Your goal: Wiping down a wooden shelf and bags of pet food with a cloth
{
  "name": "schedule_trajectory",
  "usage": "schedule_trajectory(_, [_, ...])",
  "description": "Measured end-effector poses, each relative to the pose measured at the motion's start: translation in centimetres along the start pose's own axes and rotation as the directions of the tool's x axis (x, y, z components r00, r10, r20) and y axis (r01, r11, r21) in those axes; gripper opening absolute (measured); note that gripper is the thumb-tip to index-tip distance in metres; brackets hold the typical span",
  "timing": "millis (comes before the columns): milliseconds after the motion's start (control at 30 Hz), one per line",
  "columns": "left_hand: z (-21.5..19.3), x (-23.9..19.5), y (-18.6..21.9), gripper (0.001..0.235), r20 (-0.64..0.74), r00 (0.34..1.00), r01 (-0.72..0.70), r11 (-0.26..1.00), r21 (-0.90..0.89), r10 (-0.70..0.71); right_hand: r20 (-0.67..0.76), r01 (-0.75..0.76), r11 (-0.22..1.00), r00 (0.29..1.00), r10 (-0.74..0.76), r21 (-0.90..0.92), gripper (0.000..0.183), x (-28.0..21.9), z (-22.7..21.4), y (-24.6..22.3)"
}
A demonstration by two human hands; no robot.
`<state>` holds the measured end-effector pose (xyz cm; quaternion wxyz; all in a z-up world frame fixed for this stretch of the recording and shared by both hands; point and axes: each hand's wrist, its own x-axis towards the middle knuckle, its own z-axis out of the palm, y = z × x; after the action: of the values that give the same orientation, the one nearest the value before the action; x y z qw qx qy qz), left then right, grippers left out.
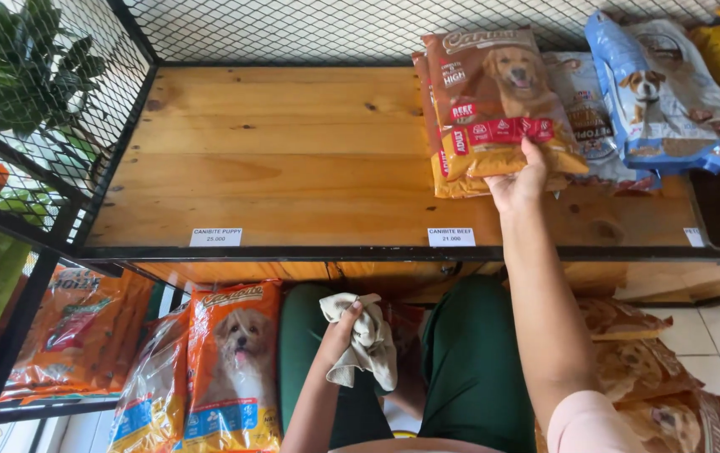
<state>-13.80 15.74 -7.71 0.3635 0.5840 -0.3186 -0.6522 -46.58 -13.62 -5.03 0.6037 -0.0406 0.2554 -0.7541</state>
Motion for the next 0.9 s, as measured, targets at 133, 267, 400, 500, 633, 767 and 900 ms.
schedule_trajectory(133, [0.7,-0.6,-1.0,0.100,0.022,1.000,-0.001,1.000,0.017,0.000,0.040,-0.018,0.998,0.999,0.021,-0.054,0.045,-0.6,0.1,0.2])
schedule_trajectory(267, [0.4,-1.5,-2.3,0.101,0.052,0.998,-0.038,0.998,0.051,0.035,0.098,-0.031,0.989,0.994,0.045,-0.143,0.041,-0.7,-0.3,-0.7])
schedule_trajectory(400, [-0.4,-1.8,-3.3,0.097,0.041,0.999,-0.034,0.997,0.066,0.031,0.105,-0.075,0.985,0.990,0.092,-0.157,0.047,-1.4,0.0,-1.1])
schedule_trajectory(500, [-0.8,-2.0,-3.6,0.097,0.028,0.998,-0.056,0.996,0.066,0.054,0.271,-0.118,0.954,0.943,0.195,-0.277,0.075,-5.6,2.2,-2.2])
schedule_trajectory(633, [-1.3,-3.2,-3.3,0.095,0.029,0.998,-0.051,0.997,0.065,0.049,0.287,-0.208,0.956,0.921,0.262,-0.205,0.073,-8.1,-0.5,-4.9])
schedule_trajectory(767, [-4.1,2.7,-10.7,0.043,-0.024,0.996,-0.088,0.952,-0.293,0.085,0.394,0.483,0.393,0.873,-0.289,-0.783,0.101,-16.4,-0.7,-3.3])
schedule_trajectory(900, [-2.8,0.0,-6.0,0.042,-0.027,0.994,-0.109,0.957,-0.268,0.106,0.865,0.514,-0.793,0.501,-0.031,-0.327,0.117,-13.2,-0.4,-2.5])
